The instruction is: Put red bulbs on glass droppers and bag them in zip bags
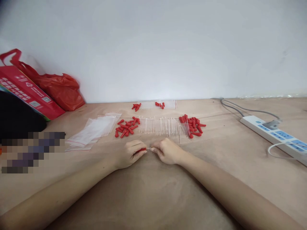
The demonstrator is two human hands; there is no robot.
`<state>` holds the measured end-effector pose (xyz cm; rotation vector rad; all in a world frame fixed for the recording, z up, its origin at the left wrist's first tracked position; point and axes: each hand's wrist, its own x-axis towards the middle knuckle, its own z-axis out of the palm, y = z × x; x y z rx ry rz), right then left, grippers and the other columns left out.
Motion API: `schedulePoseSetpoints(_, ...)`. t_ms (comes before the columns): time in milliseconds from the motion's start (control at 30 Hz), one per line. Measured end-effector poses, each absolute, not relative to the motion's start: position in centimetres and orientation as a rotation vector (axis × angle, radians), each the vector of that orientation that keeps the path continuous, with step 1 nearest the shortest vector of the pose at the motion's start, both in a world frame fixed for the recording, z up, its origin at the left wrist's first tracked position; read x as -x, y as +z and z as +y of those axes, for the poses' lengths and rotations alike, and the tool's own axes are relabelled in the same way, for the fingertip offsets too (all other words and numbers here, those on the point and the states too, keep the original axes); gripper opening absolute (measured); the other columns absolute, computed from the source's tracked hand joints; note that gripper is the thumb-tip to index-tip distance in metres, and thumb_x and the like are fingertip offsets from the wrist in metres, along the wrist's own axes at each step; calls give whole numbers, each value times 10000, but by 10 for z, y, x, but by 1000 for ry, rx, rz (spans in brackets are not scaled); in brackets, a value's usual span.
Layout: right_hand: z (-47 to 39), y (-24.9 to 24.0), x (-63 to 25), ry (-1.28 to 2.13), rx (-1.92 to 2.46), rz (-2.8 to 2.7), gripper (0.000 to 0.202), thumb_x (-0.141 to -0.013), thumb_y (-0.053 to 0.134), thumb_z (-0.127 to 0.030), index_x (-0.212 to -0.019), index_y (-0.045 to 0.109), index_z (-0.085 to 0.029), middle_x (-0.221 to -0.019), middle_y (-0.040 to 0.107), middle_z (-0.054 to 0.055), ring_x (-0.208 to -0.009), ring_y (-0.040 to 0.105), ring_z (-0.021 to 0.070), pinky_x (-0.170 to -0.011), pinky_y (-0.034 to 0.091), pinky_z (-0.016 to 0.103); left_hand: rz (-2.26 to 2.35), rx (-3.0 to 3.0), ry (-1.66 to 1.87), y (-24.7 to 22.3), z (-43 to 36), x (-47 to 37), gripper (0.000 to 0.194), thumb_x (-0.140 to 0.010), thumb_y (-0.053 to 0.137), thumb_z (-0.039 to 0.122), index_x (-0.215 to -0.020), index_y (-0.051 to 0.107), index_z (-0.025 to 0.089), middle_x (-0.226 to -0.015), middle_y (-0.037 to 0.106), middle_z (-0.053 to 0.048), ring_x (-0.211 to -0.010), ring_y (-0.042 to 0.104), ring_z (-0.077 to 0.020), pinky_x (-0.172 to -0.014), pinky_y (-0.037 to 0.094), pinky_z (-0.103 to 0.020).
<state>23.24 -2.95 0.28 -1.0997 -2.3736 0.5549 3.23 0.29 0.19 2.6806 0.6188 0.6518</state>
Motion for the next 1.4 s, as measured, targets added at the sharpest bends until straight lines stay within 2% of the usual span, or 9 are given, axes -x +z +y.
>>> schedulePoseSetpoints(200, -26, 4, -233, 536, 1090, -2393, 249, -843, 380, -210, -643, 527, -184, -578, 517, 3, -535, 426, 111, -548, 335, 234, 636, -2664, 693, 1, 4, -33, 205, -861, 389, 232, -807, 574, 162, -750, 588, -49, -688, 531, -146, -646, 421, -259)
schedulePoseSetpoints(333, -26, 14, -232, 485, 1079, -2407, 219, -837, 370, -176, -725, 557, -172, -671, 547, 33, -612, 471, 127, -593, 362, 246, 740, -2568, 801, 4, 5, -34, 184, -860, 406, 245, -839, 568, 161, -749, 585, -38, -677, 539, -136, -630, 426, -245)
schedulePoseSetpoints(400, -27, 21, -232, 483, 1073, -2401, 210, -825, 384, -159, -736, 574, -168, -726, 552, 46, -626, 481, 126, -604, 374, 245, 766, -2543, 880, 6, 7, -34, 166, -840, 455, 271, -913, 557, 162, -828, 593, -51, -756, 549, -152, -685, 436, -262)
schedulePoseSetpoints(533, -21, 29, -244, 369, 1292, -2229, 191, -797, 432, -171, -706, 600, -169, -717, 569, 49, -612, 501, 130, -592, 374, 246, 907, -2606, 1028, 8, 15, -27, 349, -772, 560, 330, -1081, 501, 179, -1018, 560, -82, -981, 494, -216, -857, 389, -350)
schedulePoseSetpoints(700, 3, 28, -288, 82, 1829, -1825, 249, -799, 410, -244, -673, 609, -163, -580, 582, 53, -545, 512, 162, -537, 332, 266, 1142, -2709, 1101, 4, 34, -14, 203, -770, 549, 298, -914, 582, 159, -925, 563, -76, -898, 506, -216, -848, 373, -379)
schedulePoseSetpoints(900, 16, 13, -318, -205, 2264, -1682, 250, -781, 386, -191, -887, 597, -110, -752, 639, 138, -696, 569, 227, -563, 323, 272, 1311, -2770, 965, -1, 40, -12, 133, -735, 567, 257, -823, 604, 164, -921, 553, -66, -895, 495, -223, -819, 383, -385)
schedulePoseSetpoints(1200, 11, 10, -308, -197, 2428, -1711, 262, -803, 353, -191, -908, 567, -82, -872, 617, 184, -779, 588, 257, -607, 360, 296, 1440, -2746, 1012, -3, 44, -7, 100, -720, 571, 190, -816, 593, 172, -904, 538, -61, -840, 514, -212, -770, 428, -353)
schedulePoseSetpoints(1400, 8, 21, -299, -217, 2461, -1710, 325, -827, 366, -334, -956, 555, -104, -902, 607, 183, -802, 589, 279, -618, 393, 330, 1452, -2600, 1076, -6, 52, -2, 140, -712, 571, 143, -850, 584, 163, -868, 527, -48, -835, 542, -192, -773, 450, -323)
